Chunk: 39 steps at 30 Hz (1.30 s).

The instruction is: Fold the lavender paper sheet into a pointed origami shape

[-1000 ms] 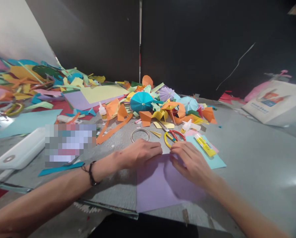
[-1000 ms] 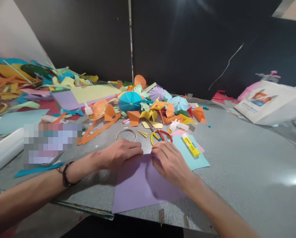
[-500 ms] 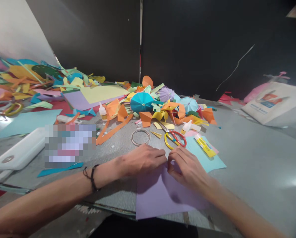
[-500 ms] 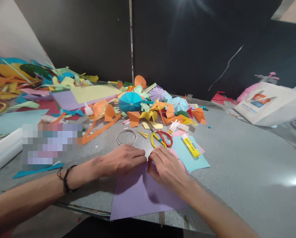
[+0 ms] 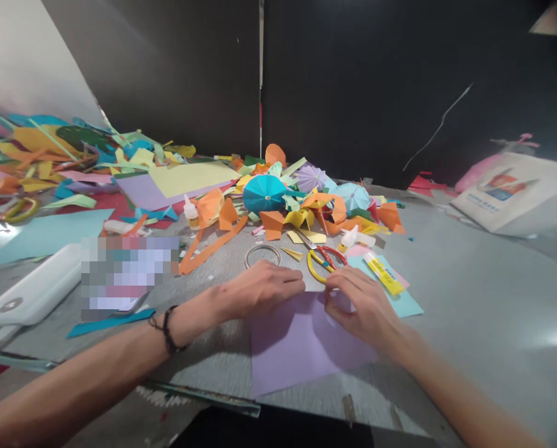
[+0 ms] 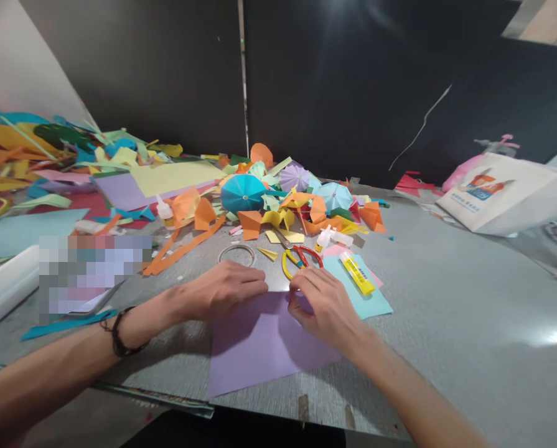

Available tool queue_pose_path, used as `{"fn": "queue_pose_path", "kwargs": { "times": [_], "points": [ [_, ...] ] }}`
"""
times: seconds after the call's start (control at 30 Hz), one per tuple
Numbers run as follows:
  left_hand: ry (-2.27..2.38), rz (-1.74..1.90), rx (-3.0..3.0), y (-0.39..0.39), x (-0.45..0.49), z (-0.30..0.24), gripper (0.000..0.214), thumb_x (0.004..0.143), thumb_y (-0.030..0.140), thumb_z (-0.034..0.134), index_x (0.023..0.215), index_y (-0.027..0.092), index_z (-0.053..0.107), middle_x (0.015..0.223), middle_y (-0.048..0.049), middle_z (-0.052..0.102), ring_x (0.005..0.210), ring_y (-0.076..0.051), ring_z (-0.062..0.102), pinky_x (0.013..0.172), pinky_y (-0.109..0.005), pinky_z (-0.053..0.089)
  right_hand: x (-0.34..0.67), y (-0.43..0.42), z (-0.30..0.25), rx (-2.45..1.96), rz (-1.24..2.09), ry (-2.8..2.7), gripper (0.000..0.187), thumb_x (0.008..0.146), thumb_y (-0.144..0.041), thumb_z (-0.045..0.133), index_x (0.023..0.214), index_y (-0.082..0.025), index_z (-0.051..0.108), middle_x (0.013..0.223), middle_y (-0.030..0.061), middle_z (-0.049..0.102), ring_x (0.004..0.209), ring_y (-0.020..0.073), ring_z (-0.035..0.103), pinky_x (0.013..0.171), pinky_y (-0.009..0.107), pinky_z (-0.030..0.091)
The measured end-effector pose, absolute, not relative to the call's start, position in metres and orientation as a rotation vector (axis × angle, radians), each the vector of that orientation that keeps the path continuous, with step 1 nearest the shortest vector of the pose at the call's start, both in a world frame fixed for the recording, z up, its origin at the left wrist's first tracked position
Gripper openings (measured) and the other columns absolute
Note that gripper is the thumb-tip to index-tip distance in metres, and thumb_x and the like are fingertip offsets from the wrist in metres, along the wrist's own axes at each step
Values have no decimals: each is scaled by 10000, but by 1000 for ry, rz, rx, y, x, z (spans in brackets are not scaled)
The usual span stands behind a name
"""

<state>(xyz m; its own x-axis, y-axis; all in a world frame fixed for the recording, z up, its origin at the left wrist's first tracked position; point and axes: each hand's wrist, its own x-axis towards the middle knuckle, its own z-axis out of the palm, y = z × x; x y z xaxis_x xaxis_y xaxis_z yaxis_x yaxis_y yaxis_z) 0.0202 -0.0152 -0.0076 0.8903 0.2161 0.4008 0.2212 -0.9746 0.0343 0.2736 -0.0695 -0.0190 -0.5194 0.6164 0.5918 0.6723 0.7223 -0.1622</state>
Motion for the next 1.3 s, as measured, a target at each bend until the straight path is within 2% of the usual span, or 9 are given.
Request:
{"fn": "queue_pose_path", "kwargs": {
  "times": [0.27, 0.5, 0.63, 0.7, 0.83, 0.93, 1.1, 1.23, 1.3],
  "points": [
    [-376, -659, -3093, -1, 8, -2, 266, 790, -41, 405, 827, 185, 541, 749, 1, 556, 633, -136, 446, 557, -295, 327, 298, -58, -18, -1034, -73, -2243, 108, 943, -151, 589, 872, -231, 594, 864, 43, 709, 819, 225, 675, 738, 366, 526],
    [-459, -753, -3078, 12, -4, -4, 235, 953, 56, 420, 910, 190, 609, 814, -25, 636, 703, -143, 552, 629, -292, 413, 326, -47, -12, -1122, -49, -2156, 77, 898, -179, 612, 848, -238, 612, 869, 38, 709, 845, 238, 686, 796, 386, 542],
    [-628, -1030, -3120, 18, -6, -7, 182, 993, 148, 481, 916, 182, 643, 796, -29, 673, 679, -130, 574, 635, -278, 444, 340, -41, -10, -1202, -26, -1999, 82, 925, -208, 603, 848, -232, 615, 869, 47, 696, 834, 240, 683, 810, 411, 547],
    [-805, -1275, -3101, 17, -2, -8, 163, 986, 204, 534, 876, 171, 649, 745, -19, 660, 636, -116, 552, 604, -260, 440, 338, -40, -12, -1228, 18, -1908, 70, 977, -255, 592, 925, -227, 628, 903, 60, 713, 842, 236, 703, 798, 408, 569],
    [-1218, -1770, -2948, 9, 10, -9, 186, 965, 284, 583, 839, 160, 641, 756, -16, 652, 616, -101, 537, 562, -229, 441, 322, -45, -25, -1219, 232, -1762, 221, 1099, -356, 429, 1219, -235, 570, 1101, 105, 739, 993, 223, 747, 826, 396, 629],
    [-1413, -1975, -2885, 5, 15, -10, 200, 962, 328, 590, 860, 160, 629, 792, -25, 643, 636, -109, 554, 539, -217, 436, 308, -47, -41, -1201, 481, -1574, 324, 1040, -464, 572, 1290, -262, 538, 1248, 132, 693, 1138, 254, 703, 913, 454, 627],
    [-1556, -2083, -2841, 5, 19, -22, 233, 1009, 380, 552, 885, 185, 579, 768, -17, 595, 630, -118, 525, 520, -220, 416, 295, -46, -58, -1179, 516, -1479, 482, 958, -450, 694, 1347, -269, 475, 1297, 160, 625, 1152, 286, 679, 938, 532, 627],
    [-1693, -2176, -2880, 3, 24, -32, 191, 1039, 417, 498, 1024, 228, 487, 716, 28, 531, 564, -112, 498, 480, -207, 391, 290, -54, -48, -1093, 625, -1566, 488, 1010, -312, 577, 1457, -334, 381, 1392, 150, 574, 927, 212, 725, 673, 361, 662],
    [-1752, -2280, -2940, 1, 26, -35, 194, 1029, 400, 513, 1121, 250, 431, 727, 40, 548, 527, -103, 494, 456, -191, 380, 289, -59, -40, -1081, 567, -1678, 454, 1017, -211, 492, 1453, -324, 434, 1364, 133, 599, 930, 201, 724, 668, 324, 643]
  ]
}}
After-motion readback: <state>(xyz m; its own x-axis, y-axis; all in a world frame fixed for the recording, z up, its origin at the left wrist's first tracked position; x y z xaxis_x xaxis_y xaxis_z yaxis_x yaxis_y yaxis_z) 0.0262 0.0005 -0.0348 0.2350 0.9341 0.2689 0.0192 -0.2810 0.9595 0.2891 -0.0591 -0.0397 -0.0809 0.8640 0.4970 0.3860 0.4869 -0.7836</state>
